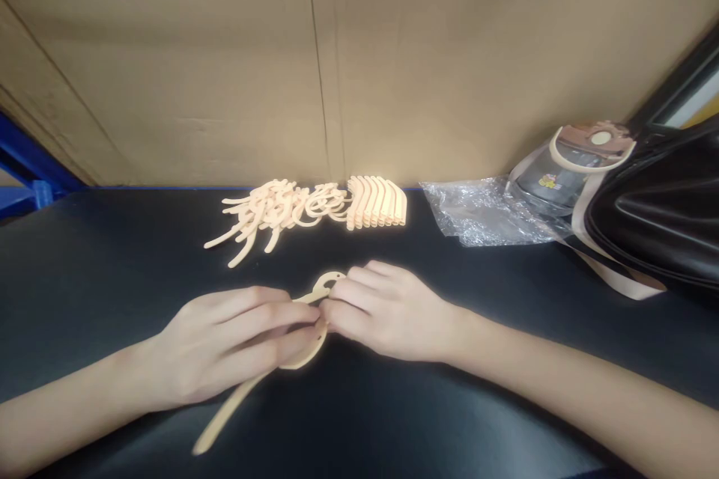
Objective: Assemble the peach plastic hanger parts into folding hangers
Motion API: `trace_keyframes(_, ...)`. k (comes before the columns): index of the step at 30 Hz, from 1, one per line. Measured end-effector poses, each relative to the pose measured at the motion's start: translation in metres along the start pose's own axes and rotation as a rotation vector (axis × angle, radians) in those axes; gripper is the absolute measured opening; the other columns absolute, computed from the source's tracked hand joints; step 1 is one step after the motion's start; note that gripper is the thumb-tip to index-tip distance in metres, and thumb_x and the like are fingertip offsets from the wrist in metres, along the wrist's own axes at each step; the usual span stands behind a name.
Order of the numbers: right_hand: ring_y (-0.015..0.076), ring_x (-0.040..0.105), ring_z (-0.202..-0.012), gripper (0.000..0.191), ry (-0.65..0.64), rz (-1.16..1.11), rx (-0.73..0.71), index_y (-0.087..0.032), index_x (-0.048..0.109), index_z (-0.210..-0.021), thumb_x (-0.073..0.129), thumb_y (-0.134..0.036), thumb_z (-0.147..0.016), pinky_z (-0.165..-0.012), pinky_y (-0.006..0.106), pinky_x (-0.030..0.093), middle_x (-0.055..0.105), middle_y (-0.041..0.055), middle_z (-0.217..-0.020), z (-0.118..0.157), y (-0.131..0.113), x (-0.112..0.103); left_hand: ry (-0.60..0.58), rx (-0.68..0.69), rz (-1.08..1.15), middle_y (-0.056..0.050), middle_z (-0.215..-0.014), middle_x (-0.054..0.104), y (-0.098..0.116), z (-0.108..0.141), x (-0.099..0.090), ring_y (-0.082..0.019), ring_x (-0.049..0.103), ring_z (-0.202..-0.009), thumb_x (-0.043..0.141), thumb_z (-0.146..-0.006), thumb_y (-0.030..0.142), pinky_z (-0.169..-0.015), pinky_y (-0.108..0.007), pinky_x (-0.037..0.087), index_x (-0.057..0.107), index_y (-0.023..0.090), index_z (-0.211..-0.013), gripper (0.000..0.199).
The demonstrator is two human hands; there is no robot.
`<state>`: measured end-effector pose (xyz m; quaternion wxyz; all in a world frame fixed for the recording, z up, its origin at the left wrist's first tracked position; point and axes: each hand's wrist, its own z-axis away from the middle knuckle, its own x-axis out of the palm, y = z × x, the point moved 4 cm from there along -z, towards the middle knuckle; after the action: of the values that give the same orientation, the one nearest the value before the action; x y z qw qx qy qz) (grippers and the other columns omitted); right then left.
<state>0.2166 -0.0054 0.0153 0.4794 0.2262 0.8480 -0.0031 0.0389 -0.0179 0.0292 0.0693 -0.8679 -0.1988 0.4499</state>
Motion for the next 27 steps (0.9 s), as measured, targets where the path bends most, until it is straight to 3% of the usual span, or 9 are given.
trace_keyframes(3, 0.0168, 0.053, -0.071, 0.025, -0.067, 0.065, -0.015, -0.016, 0.063, -0.088, 0.041, -0.018, -0.099, -0.063, 0.031, 0.039, 0.065, 0.0050, -0.080, 0.005, 0.009, 0.001, -0.055, -0.065, -0.026, -0.003, -0.107, 0.072, -0.010, 0.008, 0.000, -0.017, 0.064, -0.095, 0.044, -0.101, 0.013, -0.082, -0.028, 0.052, 0.062, 0.018, -0.110, 0.022)
trace_keyframes(9, 0.0153, 0.039, -0.060, 0.033, -0.147, -0.135, 0.138, -0.019, 0.050, -0.071, 0.033, -0.020, -0.100, -0.057, 0.029, 0.033, 0.047, 0.0012, -0.066, 0.010, 0.025, 0.006, -0.038, -0.316, 0.209, -0.006, -0.105, 0.068, -0.032, 0.020, 0.001, -0.017, 0.061, -0.096, 0.036, -0.093, 0.000, -0.084, -0.029, 0.050, 0.061, 0.018, -0.105, 0.034)
trace_keyframes(11, 0.0145, 0.038, -0.060, 0.033, -0.169, -0.184, 0.170, -0.019, 0.050, -0.072, 0.033, -0.020, -0.100, -0.058, 0.028, 0.032, 0.047, 0.0003, -0.066, 0.011, 0.026, 0.008, -0.071, -0.326, 0.263, -0.007, -0.105, 0.068, -0.031, 0.019, 0.004, -0.017, 0.060, -0.094, 0.037, -0.093, 0.002, -0.082, -0.030, 0.050, 0.061, 0.018, -0.106, 0.032)
trace_keyframes(14, 0.0136, 0.041, -0.060, 0.034, -0.183, -0.159, 0.207, -0.018, 0.053, -0.074, 0.034, -0.022, -0.101, -0.060, 0.028, 0.033, 0.050, -0.0001, -0.066, 0.011, 0.026, 0.009, -0.146, -0.323, 0.265, -0.006, -0.103, 0.067, -0.028, 0.016, 0.010, -0.019, 0.061, -0.091, 0.054, -0.094, 0.020, -0.078, -0.029, 0.049, 0.062, 0.018, -0.107, 0.016)
trace_keyframes(16, 0.0137, 0.043, -0.059, 0.035, -0.187, -0.083, 0.202, -0.018, 0.056, -0.075, 0.036, -0.025, -0.102, -0.060, 0.028, 0.034, 0.053, 0.0003, -0.066, 0.010, 0.025, 0.010, -0.194, -0.326, 0.253, -0.004, -0.102, 0.067, -0.027, 0.016, 0.015, -0.018, 0.061, -0.090, 0.062, -0.092, 0.027, -0.075, -0.028, 0.048, 0.063, 0.018, -0.107, 0.017)
trace_keyframes(22, 0.0147, 0.053, -0.063, 0.031, -0.159, 0.018, 0.213, -0.017, 0.059, -0.084, 0.043, -0.036, -0.101, -0.060, 0.028, 0.037, 0.061, 0.0015, -0.072, 0.008, 0.026, 0.010, -0.245, -0.362, 0.252, -0.001, -0.096, 0.068, -0.031, 0.018, 0.020, -0.014, 0.062, -0.084, 0.052, -0.097, 0.017, -0.073, -0.024, 0.047, 0.065, 0.019, -0.100, 0.013)
trace_keyframes(27, 0.0139, 0.055, -0.066, 0.022, -0.119, -0.038, 0.248, -0.017, 0.059, -0.091, 0.045, -0.031, -0.101, -0.063, 0.027, 0.041, 0.062, 0.0014, -0.076, 0.008, 0.029, 0.010, -0.246, -0.371, 0.250, -0.002, -0.096, 0.069, -0.031, 0.016, 0.019, -0.014, 0.063, -0.083, 0.051, -0.097, 0.017, -0.071, -0.024, 0.048, 0.065, 0.019, -0.100, 0.015)
